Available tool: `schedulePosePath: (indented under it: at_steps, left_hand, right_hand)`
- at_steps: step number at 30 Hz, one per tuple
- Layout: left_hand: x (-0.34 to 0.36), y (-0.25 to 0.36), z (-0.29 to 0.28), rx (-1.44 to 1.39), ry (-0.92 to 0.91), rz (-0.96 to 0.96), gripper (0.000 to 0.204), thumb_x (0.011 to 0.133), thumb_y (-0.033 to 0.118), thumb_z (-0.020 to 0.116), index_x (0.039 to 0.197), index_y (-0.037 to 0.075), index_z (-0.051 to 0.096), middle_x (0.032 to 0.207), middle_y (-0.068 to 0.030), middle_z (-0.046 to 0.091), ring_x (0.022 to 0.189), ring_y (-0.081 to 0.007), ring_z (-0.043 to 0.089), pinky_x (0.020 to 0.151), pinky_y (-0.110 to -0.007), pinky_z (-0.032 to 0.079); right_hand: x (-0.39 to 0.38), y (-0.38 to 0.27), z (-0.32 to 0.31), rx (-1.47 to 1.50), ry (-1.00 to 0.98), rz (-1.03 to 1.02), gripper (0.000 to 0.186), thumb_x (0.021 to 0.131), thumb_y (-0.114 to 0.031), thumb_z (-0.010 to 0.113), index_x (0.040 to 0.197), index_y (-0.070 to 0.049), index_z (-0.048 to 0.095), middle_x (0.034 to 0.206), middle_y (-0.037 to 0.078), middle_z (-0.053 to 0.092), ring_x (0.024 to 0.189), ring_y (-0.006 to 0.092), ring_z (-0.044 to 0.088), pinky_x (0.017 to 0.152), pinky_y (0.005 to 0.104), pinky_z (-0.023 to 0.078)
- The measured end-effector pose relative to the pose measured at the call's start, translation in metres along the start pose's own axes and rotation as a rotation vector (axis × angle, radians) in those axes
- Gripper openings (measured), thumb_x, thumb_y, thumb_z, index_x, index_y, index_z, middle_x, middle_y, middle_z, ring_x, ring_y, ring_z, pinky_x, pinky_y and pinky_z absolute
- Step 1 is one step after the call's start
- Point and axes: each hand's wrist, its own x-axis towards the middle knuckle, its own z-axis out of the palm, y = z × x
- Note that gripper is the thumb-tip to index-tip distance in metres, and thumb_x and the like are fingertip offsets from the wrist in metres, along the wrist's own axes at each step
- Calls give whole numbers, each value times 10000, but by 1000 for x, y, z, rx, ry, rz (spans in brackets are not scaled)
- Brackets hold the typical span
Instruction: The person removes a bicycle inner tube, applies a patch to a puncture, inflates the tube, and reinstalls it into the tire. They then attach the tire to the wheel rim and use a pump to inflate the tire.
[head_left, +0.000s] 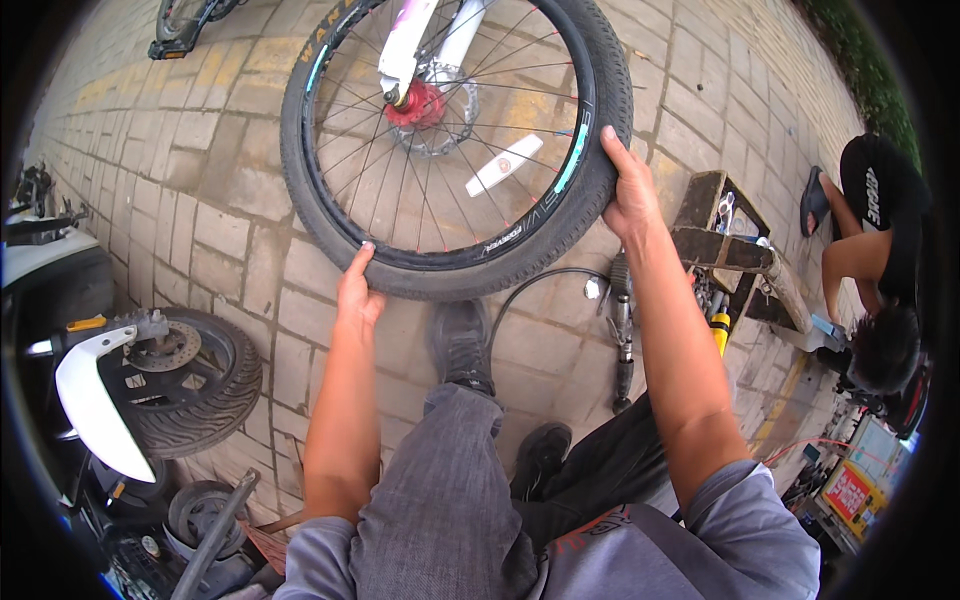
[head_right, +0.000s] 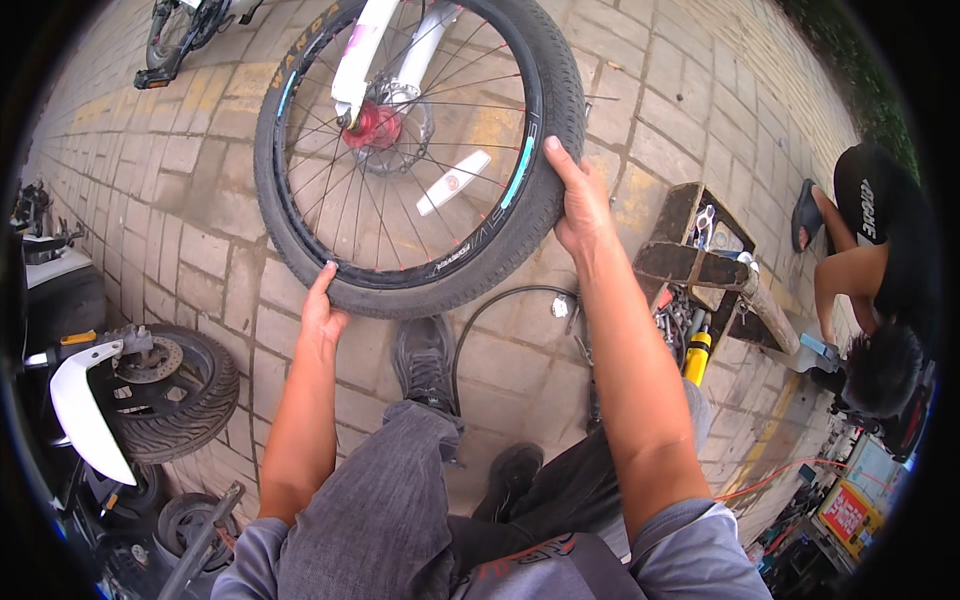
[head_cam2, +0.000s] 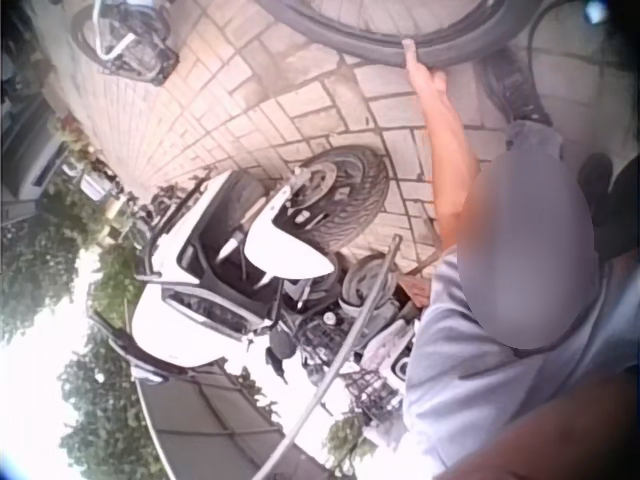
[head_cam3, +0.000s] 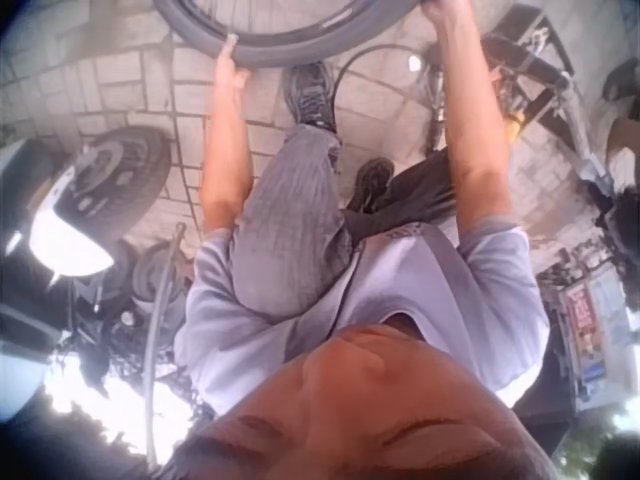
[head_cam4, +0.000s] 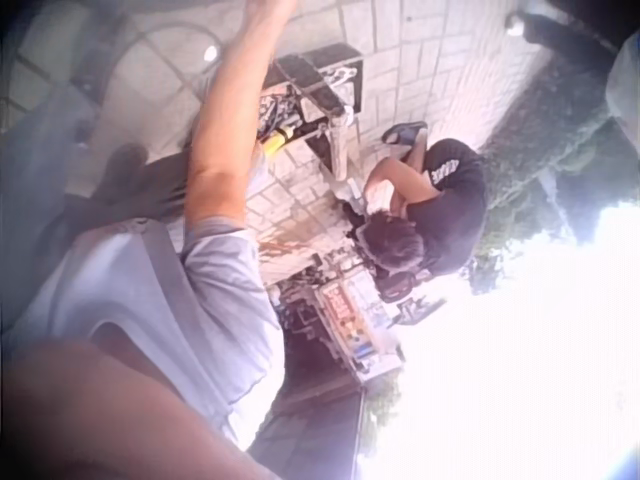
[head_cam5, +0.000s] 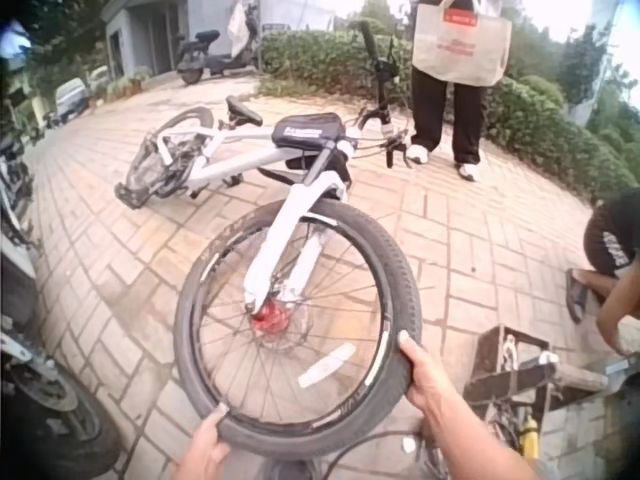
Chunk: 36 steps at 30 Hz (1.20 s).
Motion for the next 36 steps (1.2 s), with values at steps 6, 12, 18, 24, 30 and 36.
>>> schedulePosePath:
  at_steps: [6, 12, 18, 24, 30, 36]
  left_hand:
    - [-17, -35, 9, -179, 30, 26, 334, 893, 157, 647, 1187, 24, 562, 1171, -101, 612, 1073, -249, 586, 970, -422, 463]
    - [-20, -41, 12, -171, 3, 29, 314, 897, 179, 642, 1182, 64, 576, 1192, -83, 614, 1115, -252, 569, 1016, -438, 423]
    - [-36, -54, 16, -351, -136, 4, 347, 942, 239, 570, 1268, 126, 530, 1229, -96, 581, 1157, -275, 538, 1035, -487, 401]
    - [-55, -61, 34, -417, -227, -14, 430, 936, 401, 538, 1317, 210, 479, 1279, -65, 561, 1200, -279, 514, 1047, -503, 386]
    - [-94, -71, 60, -152, -263, -248, 695, 855, 608, 552, 1411, 238, 360, 1422, -58, 423, 1338, -241, 349, 1107, -457, 272]
    - [-51, -2, 29, 17, -25, -27, 871, 788, 608, 656, 1379, 42, 359, 1349, -161, 457, 1232, -313, 461, 1051, -472, 366]
  right_hand:
    - [-64, 96, 7, 215, -114, 2, 570, 834, -176, 719, 1311, -59, 430, 1163, 74, 586, 1047, 233, 585, 939, 421, 471]
    - [-86, 148, 39, 355, 37, 85, 506, 781, -12, 722, 1242, -70, 521, 1107, 65, 614, 966, 214, 607, 888, 391, 490]
    - [-84, 124, 32, 327, -55, 87, 289, 782, 4, 712, 1051, -25, 611, 1014, 73, 655, 945, 213, 624, 872, 381, 505]
    - [-95, 126, 32, 461, -235, 120, 699, 776, -103, 766, 1367, -94, 395, 1249, 113, 561, 1164, 244, 523, 1012, 425, 405]
    - [-99, 148, 50, 395, -107, 86, 830, 790, -2, 712, 1469, -143, 256, 1306, 97, 515, 1156, 274, 551, 1034, 425, 394]
    - [-68, 95, 17, 209, -44, 2, 431, 770, 2, 680, 1182, -10, 554, 1042, 106, 641, 921, 225, 634, 867, 365, 500]
